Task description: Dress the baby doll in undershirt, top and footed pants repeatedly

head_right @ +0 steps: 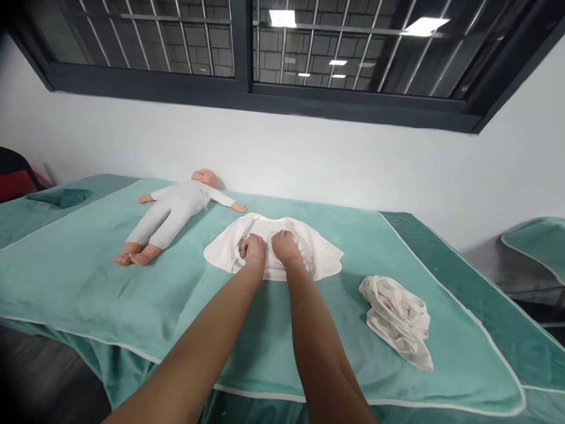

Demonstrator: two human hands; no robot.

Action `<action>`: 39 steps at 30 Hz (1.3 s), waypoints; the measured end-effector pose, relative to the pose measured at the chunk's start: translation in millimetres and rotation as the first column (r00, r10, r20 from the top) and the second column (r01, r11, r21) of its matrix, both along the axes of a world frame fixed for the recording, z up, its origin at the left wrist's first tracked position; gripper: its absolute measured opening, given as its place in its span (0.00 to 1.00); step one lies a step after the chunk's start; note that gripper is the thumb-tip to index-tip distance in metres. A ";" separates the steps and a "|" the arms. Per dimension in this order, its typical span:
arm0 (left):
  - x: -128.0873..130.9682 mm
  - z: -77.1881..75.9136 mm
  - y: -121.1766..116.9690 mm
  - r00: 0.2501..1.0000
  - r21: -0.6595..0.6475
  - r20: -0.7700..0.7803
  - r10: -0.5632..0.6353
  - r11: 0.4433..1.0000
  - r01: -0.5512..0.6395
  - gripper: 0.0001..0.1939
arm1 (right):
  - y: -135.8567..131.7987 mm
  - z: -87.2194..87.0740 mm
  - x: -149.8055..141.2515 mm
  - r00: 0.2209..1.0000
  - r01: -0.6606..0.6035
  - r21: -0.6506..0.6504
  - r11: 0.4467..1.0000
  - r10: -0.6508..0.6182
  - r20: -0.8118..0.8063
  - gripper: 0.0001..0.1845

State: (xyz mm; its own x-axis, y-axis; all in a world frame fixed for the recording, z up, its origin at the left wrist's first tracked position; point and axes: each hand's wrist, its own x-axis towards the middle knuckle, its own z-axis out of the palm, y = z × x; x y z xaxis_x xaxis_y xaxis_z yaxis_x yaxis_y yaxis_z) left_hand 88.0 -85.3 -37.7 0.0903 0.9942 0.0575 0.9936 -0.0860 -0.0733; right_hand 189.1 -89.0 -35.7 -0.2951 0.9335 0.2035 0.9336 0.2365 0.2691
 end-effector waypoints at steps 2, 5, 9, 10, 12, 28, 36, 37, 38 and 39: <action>-7.2 6.2 -4.2 0.998 -0.001 0.027 -0.055 0.998 0.056 0.25 | -3.6 -1.8 6.7 0.998 0.028 0.003 1.000 -0.028 -0.061 0.19; -31.3 12.3 -7.9 0.980 0.033 0.081 -0.181 0.983 0.178 0.21 | -12.2 -5.8 19.8 0.982 0.097 0.026 0.995 -0.091 -0.164 0.18; -71.1 13.2 -9.3 0.960 0.081 0.130 -0.249 0.967 0.240 0.18 | -38.6 -6.8 34.1 0.969 0.032 0.038 0.999 -0.021 -0.245 0.17; -78.5 12.9 -9.3 0.954 0.084 0.134 -0.269 0.962 0.260 0.17 | -48.6 -5.7 36.0 0.968 -0.012 0.039 0.999 0.021 -0.249 0.16; -88.6 12.7 -9.4 0.932 0.085 0.134 -0.336 0.941 0.328 0.16 | -70.3 -2.2 38.2 0.964 -0.112 0.028 0.993 0.115 -0.238 0.13; -149.1 2.3 -17.6 0.933 0.332 0.361 -0.001 0.935 -0.128 0.21 | -98.5 31.2 40.5 0.906 -0.420 -0.325 0.847 0.368 -0.209 0.23; -156.4 -10.8 5.8 0.860 0.209 0.510 0.026 0.966 -0.152 0.18 | -13.3 16.8 -29.6 0.878 -0.122 -0.133 0.984 0.044 -0.477 0.18; -157.4 -9.4 9.3 0.814 0.163 0.579 0.039 0.973 -0.163 0.19 | -1.7 10.3 -41.7 0.878 -0.088 -0.122 0.989 0.019 -0.479 0.21; -159.5 -7.7 13.0 0.763 0.114 0.644 0.058 0.979 -0.171 0.19 | 7.9 3.9 -52.6 0.877 -0.058 -0.112 0.992 -0.003 -0.481 0.23; -162.6 -5.7 16.5 0.716 0.071 0.694 0.077 0.982 -0.174 0.20 | 15.2 -2.3 -61.6 0.875 -0.030 -0.098 0.995 -0.022 -0.484 0.25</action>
